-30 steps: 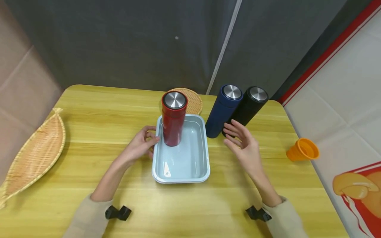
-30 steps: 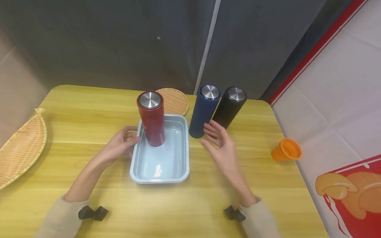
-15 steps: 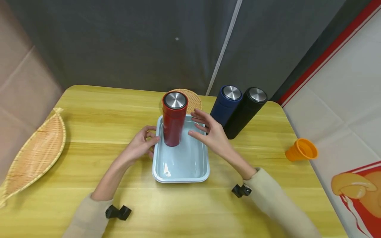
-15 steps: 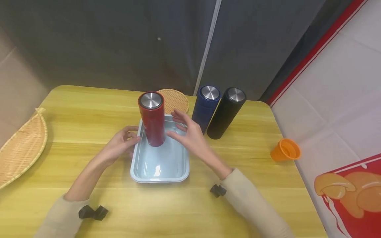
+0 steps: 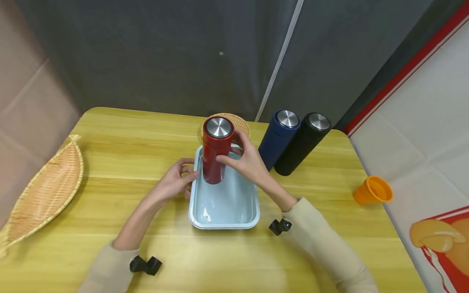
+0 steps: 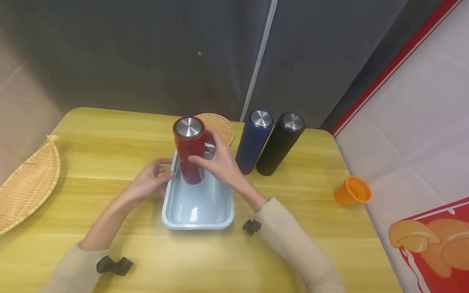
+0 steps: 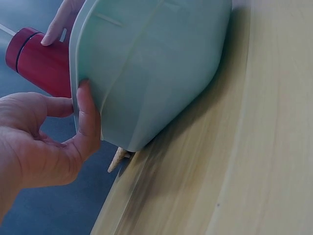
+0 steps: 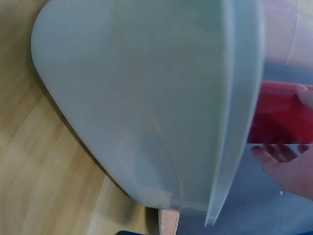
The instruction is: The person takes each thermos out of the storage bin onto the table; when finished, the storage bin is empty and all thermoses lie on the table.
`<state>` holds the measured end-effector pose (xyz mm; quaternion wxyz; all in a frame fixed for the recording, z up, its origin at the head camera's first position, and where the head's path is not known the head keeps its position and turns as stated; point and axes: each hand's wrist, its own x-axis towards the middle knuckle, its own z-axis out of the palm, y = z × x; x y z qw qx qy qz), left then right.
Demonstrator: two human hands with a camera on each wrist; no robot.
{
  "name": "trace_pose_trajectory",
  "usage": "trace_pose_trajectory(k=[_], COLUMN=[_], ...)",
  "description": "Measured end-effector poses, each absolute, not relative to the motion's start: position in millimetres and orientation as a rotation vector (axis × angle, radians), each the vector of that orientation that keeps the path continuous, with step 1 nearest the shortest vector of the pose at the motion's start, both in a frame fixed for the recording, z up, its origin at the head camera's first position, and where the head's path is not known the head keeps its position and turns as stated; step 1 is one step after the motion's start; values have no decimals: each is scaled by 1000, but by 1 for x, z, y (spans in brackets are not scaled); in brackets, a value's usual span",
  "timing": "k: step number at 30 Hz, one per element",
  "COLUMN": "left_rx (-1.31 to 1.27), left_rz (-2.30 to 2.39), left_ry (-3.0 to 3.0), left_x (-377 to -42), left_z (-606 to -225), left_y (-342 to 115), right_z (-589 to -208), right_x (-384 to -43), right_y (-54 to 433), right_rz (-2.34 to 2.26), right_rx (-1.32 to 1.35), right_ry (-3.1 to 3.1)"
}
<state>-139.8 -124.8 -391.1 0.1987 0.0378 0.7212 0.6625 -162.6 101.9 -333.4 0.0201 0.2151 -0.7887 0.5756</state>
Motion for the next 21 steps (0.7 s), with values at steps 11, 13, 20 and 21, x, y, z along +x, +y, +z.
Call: trace_pose_trajectory(k=[11, 13, 20, 21], left_rx=[96, 100, 103, 103], left_rz=[1877, 1881, 1880, 1879], left_ry=[2009, 2006, 2008, 2012], left_x=[-140, -140, -141, -141], left_z=[-391, -391, -392, -393], left_y=[-124, -125, -124, -124], right_z=[-337, -337, -337, -337], right_x=[-167, -167, -167, -167], right_y=[100, 101, 102, 102], right_rz=[1749, 1737, 1732, 1736], right_rx=[722, 724, 684, 679], right_ry=[-2380, -2363, -2329, -2330])
